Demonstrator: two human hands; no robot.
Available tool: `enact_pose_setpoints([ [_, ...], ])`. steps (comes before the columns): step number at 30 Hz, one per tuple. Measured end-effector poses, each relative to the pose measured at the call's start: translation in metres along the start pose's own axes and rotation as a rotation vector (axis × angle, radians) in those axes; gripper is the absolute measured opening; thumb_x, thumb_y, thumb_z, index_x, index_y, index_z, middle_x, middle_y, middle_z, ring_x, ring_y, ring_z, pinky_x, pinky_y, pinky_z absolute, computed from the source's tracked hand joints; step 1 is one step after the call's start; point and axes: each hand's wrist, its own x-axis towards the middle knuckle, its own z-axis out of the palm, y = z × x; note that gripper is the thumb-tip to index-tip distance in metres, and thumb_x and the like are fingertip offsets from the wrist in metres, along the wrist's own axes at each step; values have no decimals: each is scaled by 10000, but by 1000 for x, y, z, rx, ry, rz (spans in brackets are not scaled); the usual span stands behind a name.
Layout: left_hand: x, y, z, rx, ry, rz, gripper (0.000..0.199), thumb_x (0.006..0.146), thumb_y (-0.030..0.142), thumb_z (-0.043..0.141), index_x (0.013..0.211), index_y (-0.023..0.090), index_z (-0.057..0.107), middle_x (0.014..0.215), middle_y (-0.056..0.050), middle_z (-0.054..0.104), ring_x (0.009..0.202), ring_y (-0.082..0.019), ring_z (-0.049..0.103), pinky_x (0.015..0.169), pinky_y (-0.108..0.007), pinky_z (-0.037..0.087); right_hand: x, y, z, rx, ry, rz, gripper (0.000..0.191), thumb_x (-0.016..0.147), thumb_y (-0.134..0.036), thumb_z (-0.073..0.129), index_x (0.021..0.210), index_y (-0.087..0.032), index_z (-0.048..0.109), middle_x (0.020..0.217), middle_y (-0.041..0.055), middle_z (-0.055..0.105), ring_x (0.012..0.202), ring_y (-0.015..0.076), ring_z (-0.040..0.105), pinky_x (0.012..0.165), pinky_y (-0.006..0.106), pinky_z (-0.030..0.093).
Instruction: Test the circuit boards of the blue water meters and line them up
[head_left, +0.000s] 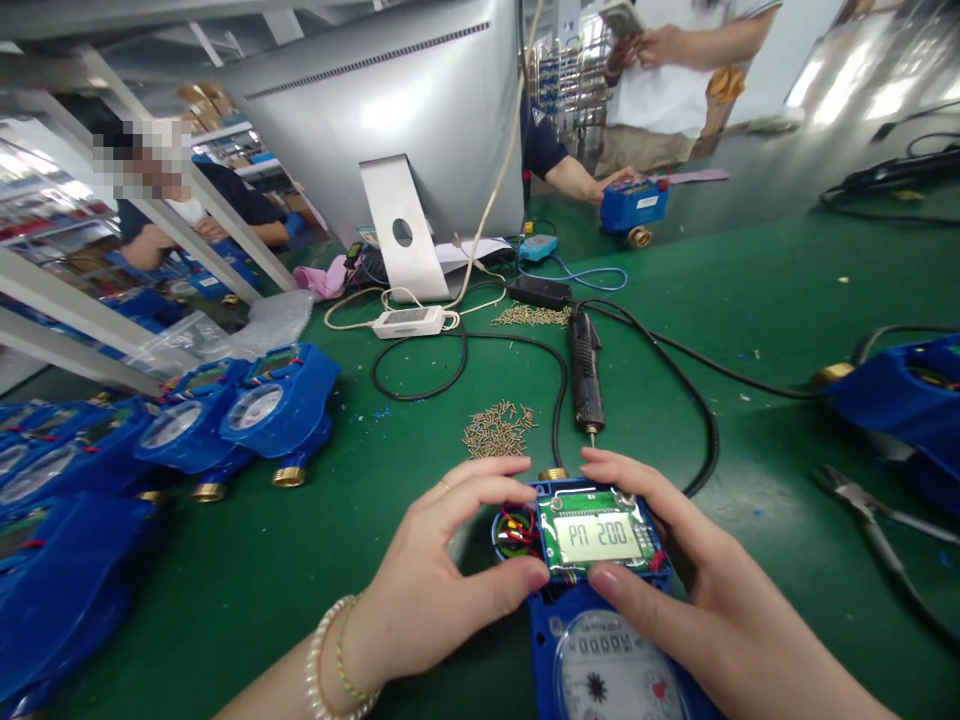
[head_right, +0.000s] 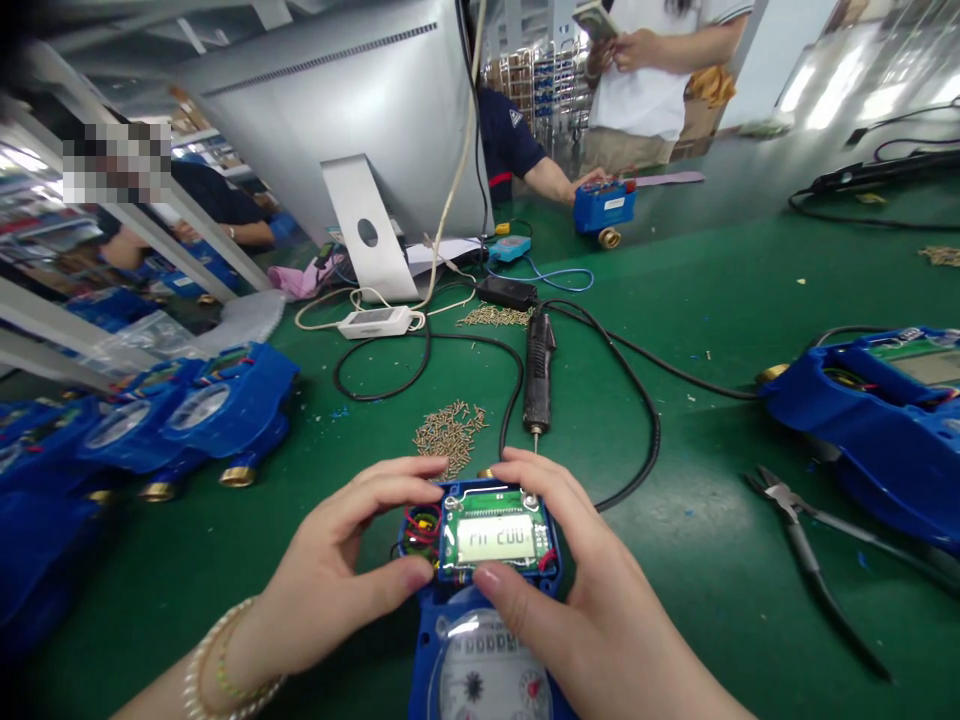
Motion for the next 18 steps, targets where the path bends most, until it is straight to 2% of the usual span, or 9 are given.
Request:
enact_pose_setpoints([
  [4,-2,6,-12,212,16,122,122,792,209,712,905,244,681,1169,-8,662,1055,-133,628,932,-224,484,0,0,-2,-14,-19,25,467,843,-441,613,1272,-372,442,1367,9,491,1219,215,531,1021,389,471],
  [8,0,6,-18,327,-7,216,71,839,149,655,873,208,676,1063,-6,707,942,-94,668,859,-161,505,1,-1,-4,-3,-41,56,457,838,-435,611,1260,-360,452,1352,15,505,1198,231,544,1039,430,449],
  [11,1,3,-21,366,-27,261,63,855,159,637,885,207,664,1059,-6,707,1023,-112,646,915,-188,494,3,-2,-5,14,-67,77,456,836,-422,613,1256,-355,449,1344,7,505,1191,219,545,1026,391,464],
  [15,2,6,-25,409,-54,253,91,860,176,619,921,238,645,1164,5,664,1268,-154,482,1080,-296,389,5,-3,-6,27,-77,83,447,826,-405,626,1236,-353,457,1328,-11,507,1199,199,529,1021,339,463],
  [18,5,15,-20,375,-66,145,329,823,292,672,1135,282,566,1282,7,598,1323,-179,416,1109,-359,361,5,-3,-6,60,-91,91,449,827,-385,634,1236,-355,451,1315,-20,512,1183,180,534,1009,308,465],
])
